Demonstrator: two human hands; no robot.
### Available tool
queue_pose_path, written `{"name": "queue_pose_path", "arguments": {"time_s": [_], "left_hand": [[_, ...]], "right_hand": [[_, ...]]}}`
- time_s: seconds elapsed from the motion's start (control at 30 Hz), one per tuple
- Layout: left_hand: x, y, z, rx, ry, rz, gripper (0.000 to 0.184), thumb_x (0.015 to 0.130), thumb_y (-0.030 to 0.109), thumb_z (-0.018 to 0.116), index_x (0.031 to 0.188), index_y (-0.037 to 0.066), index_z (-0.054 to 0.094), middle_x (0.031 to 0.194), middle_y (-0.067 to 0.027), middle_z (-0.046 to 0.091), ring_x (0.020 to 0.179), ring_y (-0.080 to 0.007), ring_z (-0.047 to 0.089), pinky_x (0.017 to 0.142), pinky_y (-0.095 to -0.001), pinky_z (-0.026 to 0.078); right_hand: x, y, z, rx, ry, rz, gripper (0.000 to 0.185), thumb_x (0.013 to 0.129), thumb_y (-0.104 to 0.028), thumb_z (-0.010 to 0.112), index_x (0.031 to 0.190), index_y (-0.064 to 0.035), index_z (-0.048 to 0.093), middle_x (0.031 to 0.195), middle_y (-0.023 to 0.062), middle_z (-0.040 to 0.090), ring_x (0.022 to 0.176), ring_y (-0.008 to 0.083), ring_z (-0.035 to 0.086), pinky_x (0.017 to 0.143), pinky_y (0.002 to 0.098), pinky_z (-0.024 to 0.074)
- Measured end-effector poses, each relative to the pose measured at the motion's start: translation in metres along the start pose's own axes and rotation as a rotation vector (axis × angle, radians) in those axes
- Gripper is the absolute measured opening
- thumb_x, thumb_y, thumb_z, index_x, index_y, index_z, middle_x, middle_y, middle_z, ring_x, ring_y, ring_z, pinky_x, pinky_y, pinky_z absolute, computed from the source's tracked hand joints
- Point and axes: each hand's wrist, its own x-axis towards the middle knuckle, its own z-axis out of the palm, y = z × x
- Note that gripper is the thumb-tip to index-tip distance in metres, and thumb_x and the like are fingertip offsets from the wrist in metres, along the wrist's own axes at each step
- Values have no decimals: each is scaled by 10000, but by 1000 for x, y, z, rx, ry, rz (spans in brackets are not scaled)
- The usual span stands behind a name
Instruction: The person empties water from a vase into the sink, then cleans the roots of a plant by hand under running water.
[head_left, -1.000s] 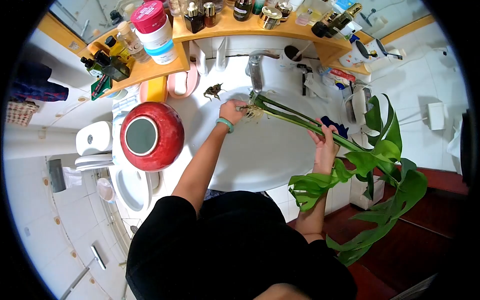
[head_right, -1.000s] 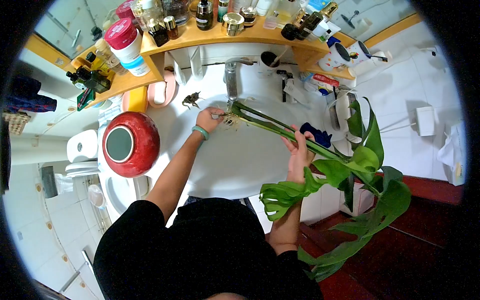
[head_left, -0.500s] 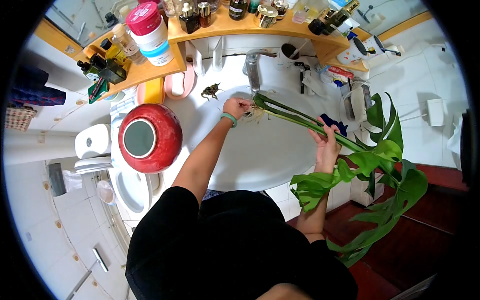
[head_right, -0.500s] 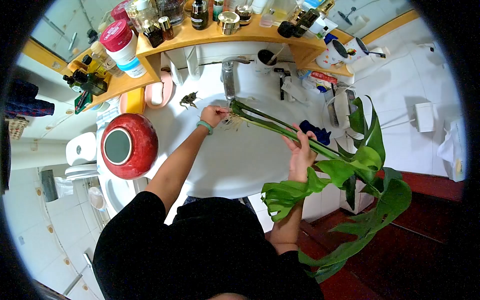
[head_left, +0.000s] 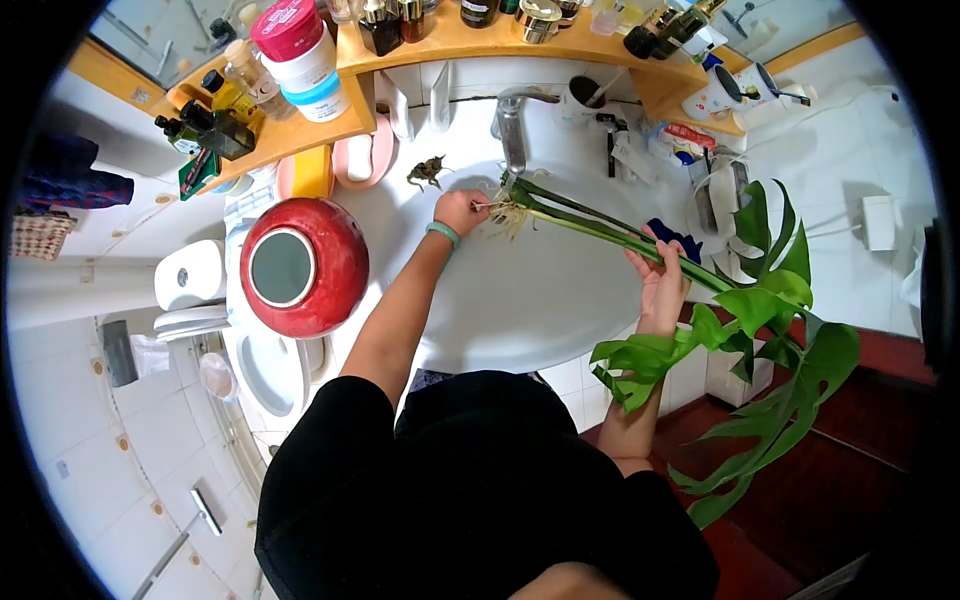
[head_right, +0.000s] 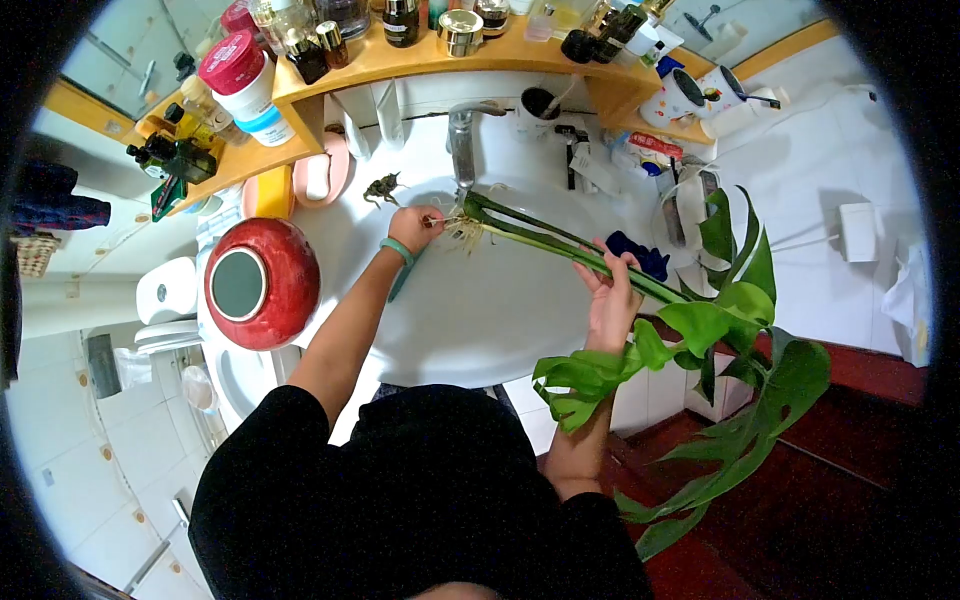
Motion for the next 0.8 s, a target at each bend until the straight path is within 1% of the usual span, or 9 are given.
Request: {"name": "queue_pose_path", "arguments": {"time_s": [0.3, 0.37, 0.4, 0.47, 0.53, 0.6, 0.67, 0.73, 0.8], "left_hand": [[2, -8, -18, 106, 70, -65, 111, 690, 198, 636, 761, 117, 664, 678, -76, 634, 625, -242, 618, 600, -335, 497], [-1, -5, -29, 177, 350, -35, 91, 714, 182, 638, 767, 110, 659, 702, -63, 634, 622, -246, 610, 577, -342, 490], [1, -1, -37, 177, 349, -35, 91, 714, 182, 638, 767, 110, 659, 702, -63, 634, 622, -246, 610, 577, -342, 490], [5, 12, -56, 199, 642, 169, 79, 734, 167, 647, 781, 105, 659, 741, -73, 629, 612, -234, 610, 535, -322, 477], [9, 16, -73, 484, 662, 75, 98, 731, 164, 650, 806, 102, 657, 789, -74, 619, 670, -236, 612, 571, -341, 483], [17, 8, -76, 516, 558, -49, 63, 758, 107, 582, 762, 85, 642, 856, -75, 629, 713, -253, 611, 630, -351, 493], [29, -18, -65, 645, 325, -321, 98, 758, 51, 537, 750, 59, 634, 834, -83, 615, 716, -256, 601, 625, -360, 495], [26, 4, -68, 628, 314, -326, 126, 731, 24, 516, 772, 47, 633, 849, -99, 611, 781, -253, 596, 650, -367, 497], [10, 39, -72, 557, 543, -191, 141, 698, 45, 548, 809, 41, 633, 880, -118, 612, 869, -253, 589, 701, -378, 495]], "right_hand": [[2, -11, -2, -4, 51, -74, 148, 785, -25, 565, 844, -52, 433, 1067, 263, 533, 882, 360, 606, 684, 414, 570], [4, -13, -5, -26, 71, -81, 101, 785, -18, 542, 805, -32, 444, 1059, 288, 538, 901, 368, 604, 734, 427, 556], [5, -13, -7, -26, 71, -81, 101, 785, -18, 542, 805, -32, 444, 1059, 288, 538, 901, 368, 604, 734, 427, 556], [6, -12, -13, 13, 59, -90, 152, 789, -31, 565, 837, -56, 423, 1069, 271, 533, 883, 371, 606, 688, 415, 570], [7, -12, -17, 8, 51, -79, 148, 793, -37, 564, 838, -57, 424, 1072, 274, 532, 888, 369, 605, 692, 414, 570], [7, -11, -16, 4, 39, -69, 145, 796, -43, 562, 838, -58, 424, 1075, 277, 531, 893, 367, 604, 696, 413, 569], [6, -10, -13, 57, 40, -84, 169, 780, 1, 539, 885, 6, 407, 1070, 306, 521, 907, 378, 596, 742, 436, 555], [6, -10, -12, 42, 41, -78, 178, 781, 2, 536, 896, 10, 401, 1072, 308, 519, 907, 379, 596, 743, 436, 555], [4, -12, -12, 26, 49, -75, 187, 782, 2, 533, 907, 15, 395, 1074, 311, 517, 908, 380, 595, 745, 436, 556]]}}
